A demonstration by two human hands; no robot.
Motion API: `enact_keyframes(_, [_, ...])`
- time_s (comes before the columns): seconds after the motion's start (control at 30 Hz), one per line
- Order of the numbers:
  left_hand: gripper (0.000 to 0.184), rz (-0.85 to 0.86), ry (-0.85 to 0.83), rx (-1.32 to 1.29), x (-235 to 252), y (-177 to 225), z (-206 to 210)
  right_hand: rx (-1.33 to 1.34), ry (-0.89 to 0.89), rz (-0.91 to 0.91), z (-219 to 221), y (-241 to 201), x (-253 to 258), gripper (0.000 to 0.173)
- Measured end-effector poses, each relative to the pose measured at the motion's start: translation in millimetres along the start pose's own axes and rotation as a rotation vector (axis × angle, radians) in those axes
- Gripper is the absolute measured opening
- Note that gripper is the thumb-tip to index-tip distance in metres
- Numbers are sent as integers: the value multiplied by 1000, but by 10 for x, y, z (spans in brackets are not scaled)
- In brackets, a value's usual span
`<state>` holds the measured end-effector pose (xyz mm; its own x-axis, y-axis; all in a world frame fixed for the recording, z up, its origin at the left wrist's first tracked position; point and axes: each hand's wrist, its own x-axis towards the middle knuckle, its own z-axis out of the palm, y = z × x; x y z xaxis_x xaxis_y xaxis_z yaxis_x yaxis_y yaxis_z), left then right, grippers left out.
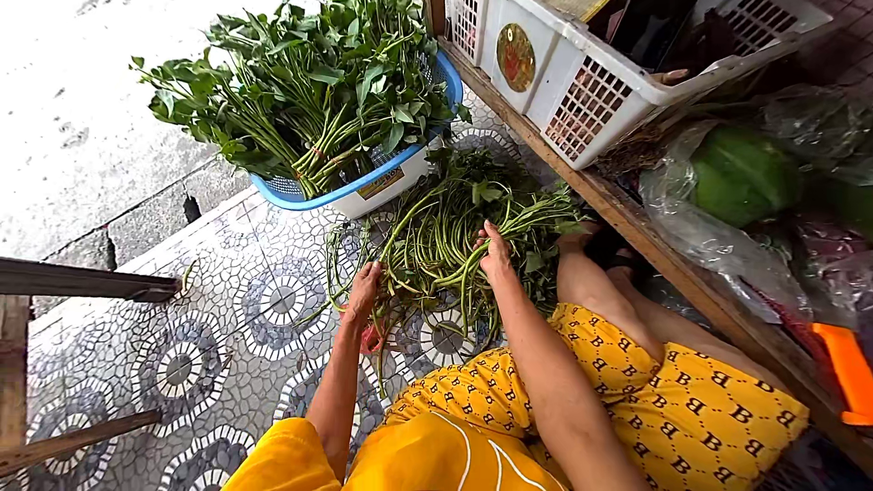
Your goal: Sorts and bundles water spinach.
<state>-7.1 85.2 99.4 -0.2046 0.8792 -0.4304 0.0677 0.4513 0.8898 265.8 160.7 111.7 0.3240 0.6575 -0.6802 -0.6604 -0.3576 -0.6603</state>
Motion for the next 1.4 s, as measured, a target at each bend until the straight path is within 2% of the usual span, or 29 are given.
enact_keyframes(0.13, [37, -85, 227, 8, 163, -345, -741, 11, 88, -22, -32, -27, 61, 15])
enact_keyframes(0.2, [39, -133, 383, 295, 284, -563, -957, 8, 135, -38, -23, -38, 78, 16])
enact_keyframes(0.27, [44, -230, 388, 751, 337, -510, -939, 3, 157, -51, -13, -42, 79, 18])
enact_keyframes(0.33, [63, -114, 314, 983, 391, -346, -634, -6, 158, -54, -12, -39, 79, 18])
enact_keyframes(0.37, [62, -22, 270, 1033, 492, -300, -444, -8, 161, -53, -8, -39, 78, 18])
enact_keyframes(0.43, [53, 27, 136, 1009, 765, -285, -58, -10, 155, -44, -21, -20, 85, 19])
enact_keyframes(0.5, [55, -99, 39, 903, 1063, -393, 231, -3, 141, -28, -40, -3, 83, 21])
enact_keyframes(0.6, [66, -294, 10, 732, 1326, -520, 467, 24, 141, -5, -30, -47, 47, 21])
enact_keyframes(0.7, [59, -330, 54, 766, 1289, -420, 520, 31, 146, 12, -19, -89, 35, 22])
enact_keyframes(0.8, [42, -253, -4, 801, 1244, -285, 423, 1, 129, 19, 8, -66, 55, 24])
enact_keyframes(0.9, [36, -254, -64, 354, 1279, -349, 390, -37, 102, 38, 9, 23, 87, 25])
enact_keyframes(0.93, [37, -246, -47, 330, 1313, -384, 378, -44, 93, 44, 14, 55, 99, 25])
enact_keyframes(1.07, [49, -160, -36, 647, 1390, -596, 505, -52, 80, 48, -16, 73, 66, 22])
enact_keyframes(1.13, [50, -123, -52, 776, 1399, -585, 619, -39, 87, 54, -38, -15, 35, 22])
enact_keyframes(1.27, [43, -143, -52, 920, 1362, -380, 744, 11, 108, 44, -44, -146, 16, 21])
enact_keyframes(1.4, [44, -125, 101, 1049, 1227, -122, 736, 7, 91, 41, 14, -61, 27, 20])
